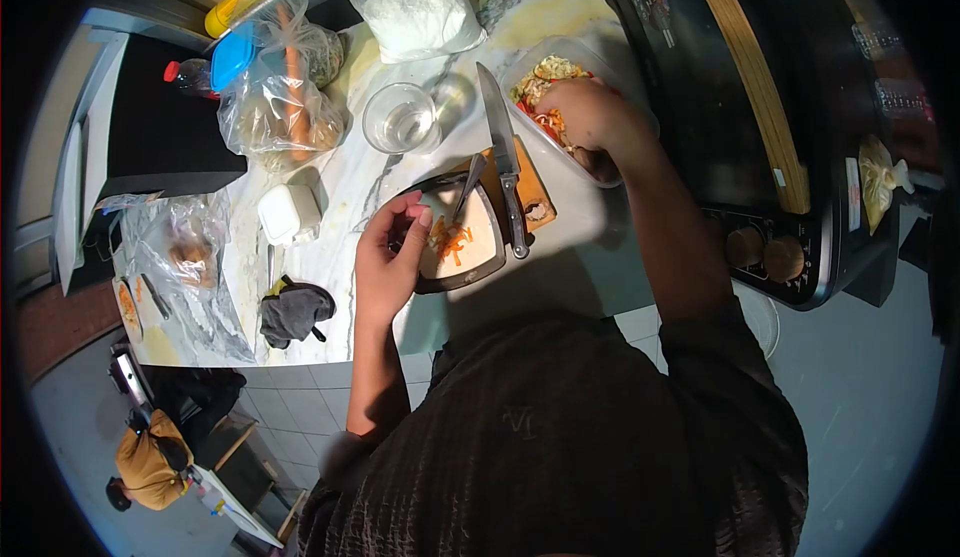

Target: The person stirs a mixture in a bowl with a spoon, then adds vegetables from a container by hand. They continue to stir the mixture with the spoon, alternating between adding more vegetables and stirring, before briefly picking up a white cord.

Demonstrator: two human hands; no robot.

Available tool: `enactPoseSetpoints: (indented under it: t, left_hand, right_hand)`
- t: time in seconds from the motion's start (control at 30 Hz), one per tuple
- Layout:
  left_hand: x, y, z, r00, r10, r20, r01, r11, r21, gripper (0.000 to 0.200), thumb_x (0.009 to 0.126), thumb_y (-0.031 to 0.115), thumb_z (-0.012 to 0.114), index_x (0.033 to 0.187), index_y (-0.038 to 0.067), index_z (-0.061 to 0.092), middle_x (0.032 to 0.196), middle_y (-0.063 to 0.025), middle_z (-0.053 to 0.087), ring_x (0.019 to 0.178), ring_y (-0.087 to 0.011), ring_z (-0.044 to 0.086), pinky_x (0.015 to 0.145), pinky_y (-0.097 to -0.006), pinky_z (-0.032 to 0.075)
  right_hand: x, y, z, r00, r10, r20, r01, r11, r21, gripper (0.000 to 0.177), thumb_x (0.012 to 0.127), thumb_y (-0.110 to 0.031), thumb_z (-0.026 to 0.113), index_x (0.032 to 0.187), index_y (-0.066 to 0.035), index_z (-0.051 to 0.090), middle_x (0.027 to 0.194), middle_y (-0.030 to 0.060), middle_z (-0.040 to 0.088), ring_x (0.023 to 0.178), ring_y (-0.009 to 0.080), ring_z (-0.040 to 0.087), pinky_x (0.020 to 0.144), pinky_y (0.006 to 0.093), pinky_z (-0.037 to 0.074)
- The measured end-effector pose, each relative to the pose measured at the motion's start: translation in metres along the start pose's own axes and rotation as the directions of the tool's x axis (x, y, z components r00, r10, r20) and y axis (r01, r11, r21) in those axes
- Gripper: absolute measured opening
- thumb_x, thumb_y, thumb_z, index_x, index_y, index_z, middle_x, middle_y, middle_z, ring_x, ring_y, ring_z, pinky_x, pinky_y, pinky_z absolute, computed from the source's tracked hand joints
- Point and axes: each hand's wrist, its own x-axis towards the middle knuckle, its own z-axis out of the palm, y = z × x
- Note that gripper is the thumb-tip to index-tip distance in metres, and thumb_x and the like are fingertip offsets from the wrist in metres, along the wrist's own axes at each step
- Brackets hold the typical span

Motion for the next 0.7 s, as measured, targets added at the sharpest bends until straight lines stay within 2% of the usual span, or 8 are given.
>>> enactPoseSetpoints:
  t: [0.03,0.13,0.27,0.33,0.47,0.57,0.63,0.7]
  left_hand:
    - [-0.002,-0.001,-0.001,1.0,0.002,-0.009,-0.002,1.0,0.01,0.031,0.094,0.013,0.065,0.12,-0.003,0.06,0.096,-0.002,0.064,0.087,-0.0077,0.058,0.082,-0.0228,0.046]
    - [-0.003,-0.007,-0.004,1.0,0.012,-0.017,-0.012,1.0,0.019,0.031,0.094,0.015,0.065,0.119,-0.002,0.06,0.095,-0.0017,0.065,0.086,-0.0076,0.058,0.08,-0.0225,0.046]
    - [-0.007,-0.015,-0.007,1.0,0.008,-0.028,-0.007,1.0,0.022,0.03,0.094,0.016,0.065,0.118,-0.001,0.061,0.095,-0.0017,0.065,0.084,-0.0075,0.058,0.077,-0.0224,0.045]
    - [-0.01,-0.018,-0.008,1.0,0.005,-0.028,-0.005,1.0,0.023,0.03,0.094,0.016,0.065,0.118,-0.001,0.061,0.095,-0.002,0.065,0.084,-0.0076,0.058,0.077,-0.0227,0.046]
    - [-0.012,-0.018,-0.008,1.0,0.002,-0.027,-0.002,1.0,0.001,0.03,0.093,0.015,0.066,0.118,-0.001,0.061,0.096,-0.0027,0.065,0.085,-0.0077,0.059,0.078,-0.0231,0.046]
    - [-0.014,-0.015,-0.009,1.0,0.014,-0.021,-0.014,1.0,-0.028,0.03,0.093,0.014,0.066,0.119,-0.001,0.061,0.096,-0.0029,0.065,0.085,-0.0077,0.059,0.079,-0.0229,0.047]
    - [-0.016,-0.015,-0.009,0.999,0.014,-0.03,-0.015,0.999,-0.035,0.03,0.093,0.013,0.066,0.119,-0.001,0.061,0.096,-0.003,0.066,0.086,-0.0077,0.059,0.08,-0.0228,0.047]
    - [-0.017,-0.016,-0.01,0.999,0.016,-0.037,-0.017,0.999,-0.04,0.03,0.093,0.013,0.066,0.119,-0.002,0.061,0.096,-0.003,0.066,0.086,-0.0077,0.059,0.08,-0.0227,0.047]
  right_hand:
    - [0.003,-0.001,-0.002,0.998,-0.002,0.067,0.009,0.993,-0.115,0.047,0.076,0.01,0.057,0.116,-0.013,0.068,0.123,0.0108,0.063,0.112,0.0302,0.06,0.093,0.0365,0.048]
    - [0.011,0.004,0.002,0.998,0.049,0.046,-0.038,0.979,-0.202,0.053,0.073,0.01,0.06,0.118,-0.015,0.068,0.121,0.0107,0.064,0.109,0.0303,0.062,0.092,0.0365,0.05]
    - [0.013,0.002,-0.005,0.995,-0.004,0.102,0.023,0.982,-0.188,0.055,0.069,0.008,0.065,0.118,-0.017,0.068,0.115,0.0109,0.067,0.107,0.0299,0.063,0.092,0.037,0.05]
    - [0.01,-0.003,-0.007,0.989,-0.065,0.13,0.1,0.953,-0.285,0.053,0.066,0.006,0.069,0.115,-0.016,0.07,0.108,0.0125,0.069,0.103,0.0298,0.064,0.09,0.0378,0.051]
    - [0.007,-0.011,-0.014,0.981,-0.014,0.195,0.073,0.951,-0.299,0.05,0.064,0.006,0.071,0.11,-0.013,0.072,0.106,0.0132,0.069,0.102,0.0302,0.065,0.089,0.0381,0.052]
    - [0.015,0.006,0.006,0.997,-0.045,0.06,0.06,0.957,-0.284,0.043,0.064,0.003,0.071,0.105,-0.011,0.073,0.104,0.0126,0.07,0.099,0.031,0.065,0.087,0.0384,0.052]
    - [0.015,0.016,0.011,0.977,-0.181,-0.113,0.147,0.955,-0.258,0.039,0.066,-0.001,0.073,0.104,-0.01,0.073,0.101,0.0122,0.07,0.099,0.0314,0.065,0.087,0.0382,0.052]
    - [0.008,0.021,0.012,0.962,-0.237,-0.135,0.201,0.95,-0.238,0.039,0.066,-0.002,0.074,0.104,-0.01,0.073,0.101,0.0126,0.07,0.099,0.0312,0.065,0.089,0.0377,0.051]
